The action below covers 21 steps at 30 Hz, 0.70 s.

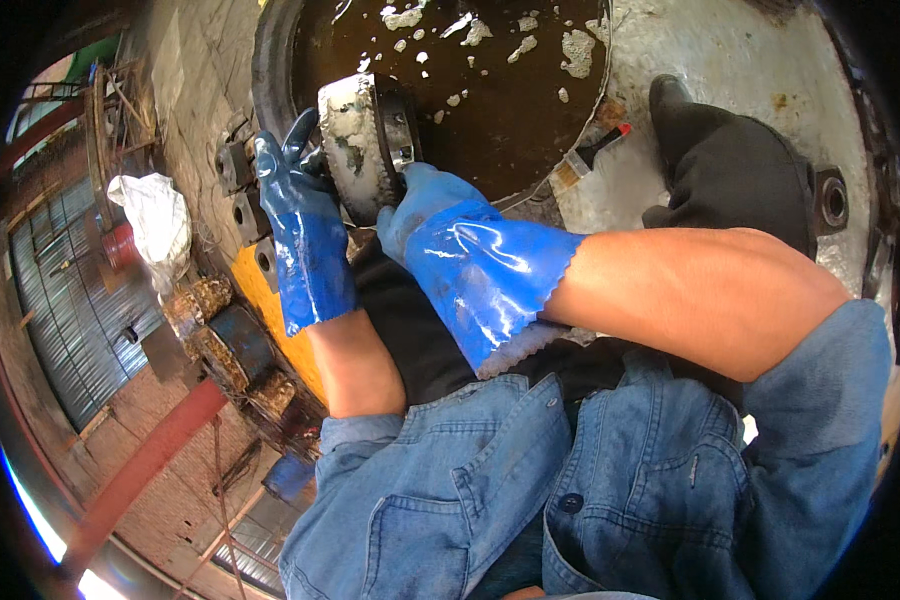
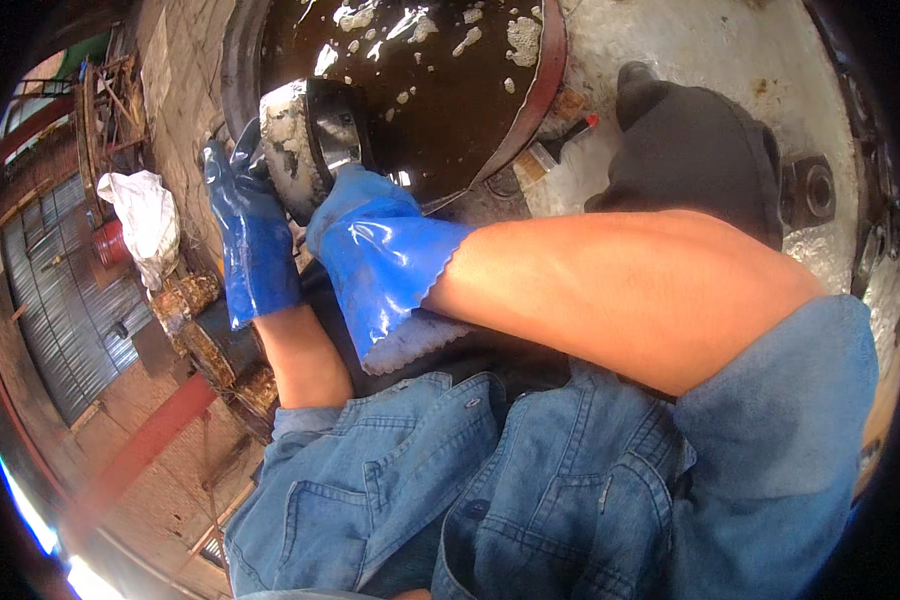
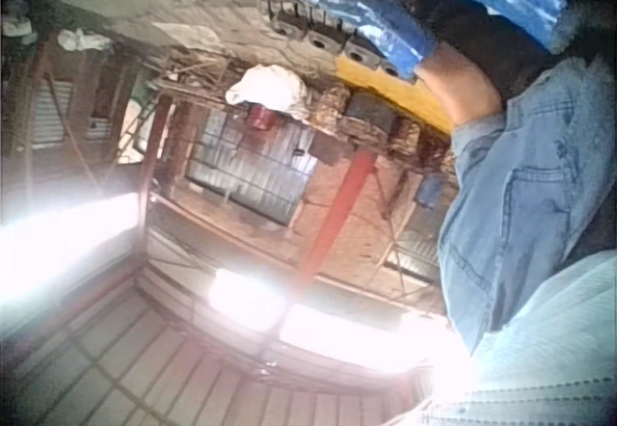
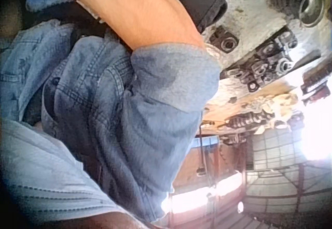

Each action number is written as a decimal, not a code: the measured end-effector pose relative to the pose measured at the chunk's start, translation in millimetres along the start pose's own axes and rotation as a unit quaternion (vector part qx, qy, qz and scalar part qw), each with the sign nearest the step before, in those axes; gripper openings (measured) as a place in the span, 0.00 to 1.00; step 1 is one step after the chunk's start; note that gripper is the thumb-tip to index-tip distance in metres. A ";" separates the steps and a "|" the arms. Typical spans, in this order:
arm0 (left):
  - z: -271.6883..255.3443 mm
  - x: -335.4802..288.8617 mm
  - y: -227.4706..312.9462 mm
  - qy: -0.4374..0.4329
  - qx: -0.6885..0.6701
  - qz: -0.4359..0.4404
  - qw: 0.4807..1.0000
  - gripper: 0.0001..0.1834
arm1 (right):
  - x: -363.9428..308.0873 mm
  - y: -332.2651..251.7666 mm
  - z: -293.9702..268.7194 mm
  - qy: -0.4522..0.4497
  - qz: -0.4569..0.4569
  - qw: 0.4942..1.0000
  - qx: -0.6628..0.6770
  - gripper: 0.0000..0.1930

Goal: The person cleans various metal components by dipping them into a bucket of dark liquid and scrubbing them with a brush. They handle several different parts, rotating and brushing them before placing them back into the liquid.

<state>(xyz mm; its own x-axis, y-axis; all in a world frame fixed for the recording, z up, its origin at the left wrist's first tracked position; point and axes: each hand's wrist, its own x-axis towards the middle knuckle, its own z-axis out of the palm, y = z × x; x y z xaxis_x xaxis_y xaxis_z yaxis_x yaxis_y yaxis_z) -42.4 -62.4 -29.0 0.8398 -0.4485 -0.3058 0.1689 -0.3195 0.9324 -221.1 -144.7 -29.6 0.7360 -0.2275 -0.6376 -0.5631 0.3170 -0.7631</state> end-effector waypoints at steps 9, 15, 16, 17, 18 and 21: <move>7.5 -6.4 2.9 -0.035 -0.034 -0.011 0.999 0.47 | 1.5 7.5 -4.4 -0.007 0.151 0.972 -0.179 0.27; 7.7 -16.8 8.9 -0.010 -0.027 -0.007 1.000 0.46 | -1.4 12.1 -10.2 -0.078 0.102 0.965 -0.230 0.27; 4.2 -14.1 7.5 -0.018 -0.030 -0.013 0.999 0.47 | -3.5 11.6 -11.1 -0.079 0.096 0.966 -0.229 0.27; 1.0 -11.7 5.7 -0.026 -0.033 -0.019 0.999 0.47 | -3.3 8.9 -6.8 -0.030 0.127 0.973 -0.189 0.26; -1.0 -10.3 4.7 -0.033 -0.036 -0.025 0.999 0.48 | -3.4 8.0 -7.7 -0.025 0.129 0.976 -0.171 0.26; -4.0 -9.5 3.4 -0.030 -0.032 -0.032 0.999 0.51 | -1.1 10.5 -14.6 -0.080 0.070 0.977 -0.184 0.25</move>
<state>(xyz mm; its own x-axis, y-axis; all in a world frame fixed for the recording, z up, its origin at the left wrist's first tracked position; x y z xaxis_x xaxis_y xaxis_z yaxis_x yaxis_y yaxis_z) -47.8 -56.0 -22.2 0.7941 -0.4782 -0.3750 0.2566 -0.2955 0.9202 -233.3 -154.6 -38.4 0.6742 -0.0498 -0.7369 -0.7384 -0.0243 -0.6739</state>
